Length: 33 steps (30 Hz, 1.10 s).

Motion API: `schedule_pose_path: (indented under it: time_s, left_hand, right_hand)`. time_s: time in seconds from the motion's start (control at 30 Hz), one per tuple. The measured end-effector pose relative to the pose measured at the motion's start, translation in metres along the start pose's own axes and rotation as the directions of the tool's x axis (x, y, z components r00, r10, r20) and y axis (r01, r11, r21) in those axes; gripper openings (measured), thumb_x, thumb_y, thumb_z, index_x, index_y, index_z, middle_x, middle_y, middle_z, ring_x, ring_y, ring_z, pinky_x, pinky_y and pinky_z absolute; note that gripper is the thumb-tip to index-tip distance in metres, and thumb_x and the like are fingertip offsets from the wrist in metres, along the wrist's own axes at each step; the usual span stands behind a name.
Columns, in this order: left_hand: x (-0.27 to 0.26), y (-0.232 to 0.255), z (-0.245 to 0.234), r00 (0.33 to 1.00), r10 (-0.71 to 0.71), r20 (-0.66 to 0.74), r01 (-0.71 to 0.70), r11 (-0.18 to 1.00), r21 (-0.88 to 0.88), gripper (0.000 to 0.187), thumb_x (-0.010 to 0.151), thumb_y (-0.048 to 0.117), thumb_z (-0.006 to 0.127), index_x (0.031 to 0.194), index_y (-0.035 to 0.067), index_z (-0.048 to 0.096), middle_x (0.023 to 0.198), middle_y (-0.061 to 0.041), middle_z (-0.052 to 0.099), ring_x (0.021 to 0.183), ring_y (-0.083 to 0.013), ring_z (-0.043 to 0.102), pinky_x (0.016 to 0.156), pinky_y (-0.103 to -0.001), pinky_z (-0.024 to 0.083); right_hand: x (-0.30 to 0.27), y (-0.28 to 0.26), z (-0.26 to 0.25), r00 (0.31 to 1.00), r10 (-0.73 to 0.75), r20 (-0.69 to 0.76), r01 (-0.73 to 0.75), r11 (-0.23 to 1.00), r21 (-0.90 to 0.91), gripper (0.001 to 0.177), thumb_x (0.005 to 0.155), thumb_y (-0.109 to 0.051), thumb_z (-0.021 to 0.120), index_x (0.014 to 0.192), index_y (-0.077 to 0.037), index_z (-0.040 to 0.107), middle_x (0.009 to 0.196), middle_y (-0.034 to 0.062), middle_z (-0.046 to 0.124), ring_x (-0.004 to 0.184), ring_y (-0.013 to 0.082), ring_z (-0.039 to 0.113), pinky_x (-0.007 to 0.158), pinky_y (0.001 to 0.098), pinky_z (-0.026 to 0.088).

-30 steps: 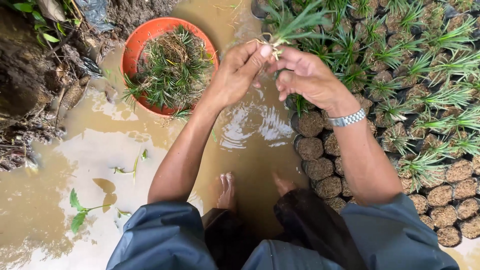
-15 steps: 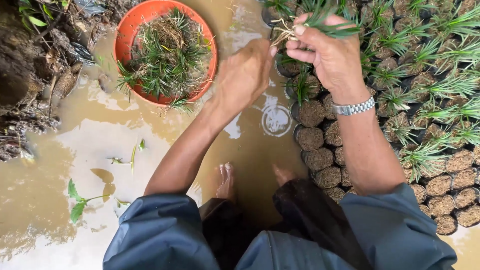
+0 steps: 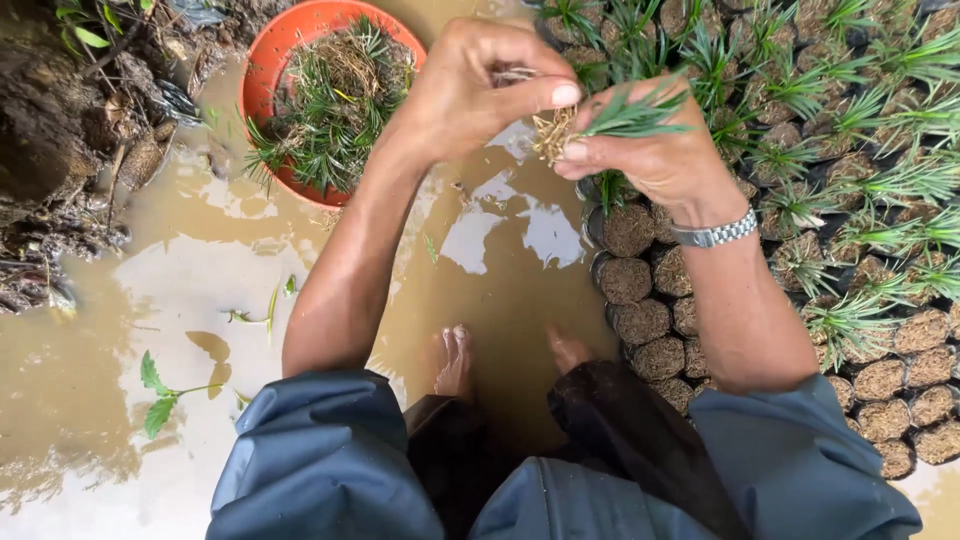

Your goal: The person stands barefoot in shallow muddy water and repeatedly picks small grass seedlings from a red basin, rinses the roots, and plants them into empty soil-filled pots arranged in rows. The person continues this cycle of rinsing and planting for the duration of the clip.

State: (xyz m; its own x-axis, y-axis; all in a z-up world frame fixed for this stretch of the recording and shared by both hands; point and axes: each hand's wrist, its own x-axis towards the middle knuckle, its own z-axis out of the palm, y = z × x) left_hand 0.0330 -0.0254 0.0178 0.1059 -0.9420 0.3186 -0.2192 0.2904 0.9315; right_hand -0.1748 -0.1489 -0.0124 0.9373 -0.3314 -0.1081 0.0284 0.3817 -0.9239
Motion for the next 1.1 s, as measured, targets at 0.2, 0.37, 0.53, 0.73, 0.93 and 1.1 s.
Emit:
schedule_pose_path:
  time_s: [0.2, 0.37, 0.53, 0.73, 0.93, 1.1]
  left_hand:
    - [-0.035, -0.031, 0.048, 0.964, -0.131, -0.231, 0.128, 0.991, -0.028, 0.028, 0.105, 0.034, 0.06, 0.088, 0.014, 0.07, 0.081, 0.003, 0.056, 0.076, -0.0103, 0.049, 0.071, -0.027, 0.04]
    - [-0.037, 0.0, 0.058, 0.998, 0.05, -0.029, -0.028, 0.868, 0.496, 0.014, 0.108, 0.009, 0.057, 0.107, -0.004, 0.061, 0.09, -0.012, 0.058, 0.068, -0.0238, 0.057, 0.051, -0.037, 0.054]
    - [-0.024, 0.006, 0.037, 0.975, 0.196, 0.101, -0.16, 0.316, 0.935, 0.006, 0.101, 0.001, 0.072, 0.101, 0.005, 0.067, 0.083, -0.003, 0.055, 0.058, -0.0155, 0.056, 0.033, -0.031, 0.047]
    - [-0.024, -0.019, 0.04, 0.994, -0.062, -0.092, 0.069, 0.995, 0.079, 0.024, 0.106, 0.03, 0.063, 0.1, 0.01, 0.075, 0.084, -0.004, 0.071, 0.065, -0.0103, 0.057, 0.057, -0.024, 0.045]
    - [-0.039, -0.024, 0.085, 0.96, 0.125, -0.249, 0.016, 0.868, 0.497, 0.025, 0.108, 0.01, 0.053, 0.088, -0.004, 0.061, 0.078, -0.009, 0.051, 0.059, -0.0189, 0.047, 0.044, -0.035, 0.045]
    - [-0.033, -0.005, 0.066, 0.977, 0.211, 0.02, -0.065, 0.205, 0.977, 0.015, 0.092, 0.003, 0.072, 0.085, 0.012, 0.063, 0.083, -0.002, 0.062, 0.072, -0.0153, 0.061, 0.044, -0.029, 0.051]
  right_hand:
    - [0.005, 0.004, -0.01, 0.964, -0.241, -0.116, 0.252, 0.963, 0.096, 0.016, 0.1, 0.002, 0.072, 0.115, -0.001, 0.071, 0.108, 0.019, 0.073, 0.093, 0.025, 0.077, 0.088, 0.0298, 0.071]
    - [0.007, -0.002, 0.007, 0.849, -0.414, -0.327, 0.265, 0.871, -0.413, 0.014, 0.097, 0.003, 0.08, 0.109, 0.004, 0.072, 0.1, 0.0188, 0.076, 0.084, 0.0251, 0.077, 0.076, 0.0317, 0.069]
    - [0.0, -0.003, 0.008, 0.919, -0.389, -0.066, 0.25, 0.704, -0.664, 0.007, 0.1, 0.005, 0.078, 0.106, 0.006, 0.074, 0.102, 0.0159, 0.076, 0.087, 0.0189, 0.071, 0.074, 0.0291, 0.063]
    - [-0.004, -0.001, -0.012, 0.983, -0.186, 0.004, 0.186, 0.983, 0.001, 0.021, 0.092, 0.007, 0.077, 0.11, -0.002, 0.072, 0.11, 0.0183, 0.074, 0.091, 0.0262, 0.079, 0.087, 0.0347, 0.073]
    - [0.003, 0.014, 0.004, 0.86, -0.276, -0.429, 0.216, 0.959, -0.185, 0.019, 0.092, -0.001, 0.081, 0.109, 0.002, 0.072, 0.101, 0.0167, 0.075, 0.081, 0.0243, 0.077, 0.078, 0.0324, 0.073]
    - [-0.002, 0.006, -0.003, 0.886, -0.463, -0.022, 0.272, 0.559, -0.783, 0.015, 0.1, -0.001, 0.08, 0.107, 0.01, 0.074, 0.098, 0.0218, 0.077, 0.077, 0.0251, 0.075, 0.063, 0.0305, 0.064]
